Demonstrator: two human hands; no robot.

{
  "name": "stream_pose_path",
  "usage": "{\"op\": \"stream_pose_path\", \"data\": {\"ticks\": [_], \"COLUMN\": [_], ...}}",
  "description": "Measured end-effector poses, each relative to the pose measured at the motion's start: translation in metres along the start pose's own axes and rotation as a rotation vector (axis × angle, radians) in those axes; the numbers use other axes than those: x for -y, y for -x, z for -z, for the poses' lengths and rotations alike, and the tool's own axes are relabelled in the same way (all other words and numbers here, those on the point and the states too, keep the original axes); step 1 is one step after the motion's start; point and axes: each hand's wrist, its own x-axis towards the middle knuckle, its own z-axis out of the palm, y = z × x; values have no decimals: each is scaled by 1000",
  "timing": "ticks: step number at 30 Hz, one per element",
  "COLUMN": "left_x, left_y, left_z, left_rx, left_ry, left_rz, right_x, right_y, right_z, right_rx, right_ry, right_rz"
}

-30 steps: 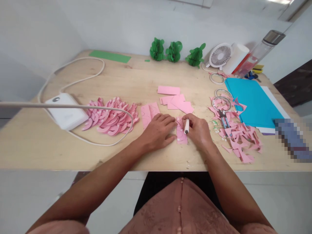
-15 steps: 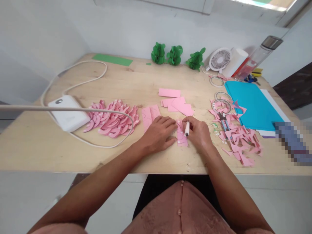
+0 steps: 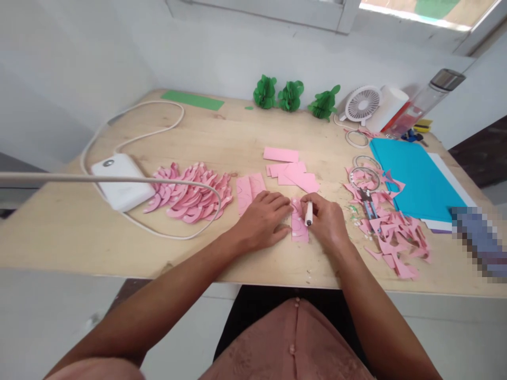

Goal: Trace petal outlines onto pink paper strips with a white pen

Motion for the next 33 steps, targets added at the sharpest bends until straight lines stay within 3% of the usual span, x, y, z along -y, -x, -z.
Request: {"op": "stream_pose_path", "data": {"ticks": [33], "left_x": [-1], "left_y": [0], "left_z": [2], "left_rx": [-7], "left_ry": [13], "left_rz": [8], "right_x": [0], "right_y": [0], "right_z": [-2], "right_rx": [-1], "right_ry": [-45], "right_rz": [16]}}
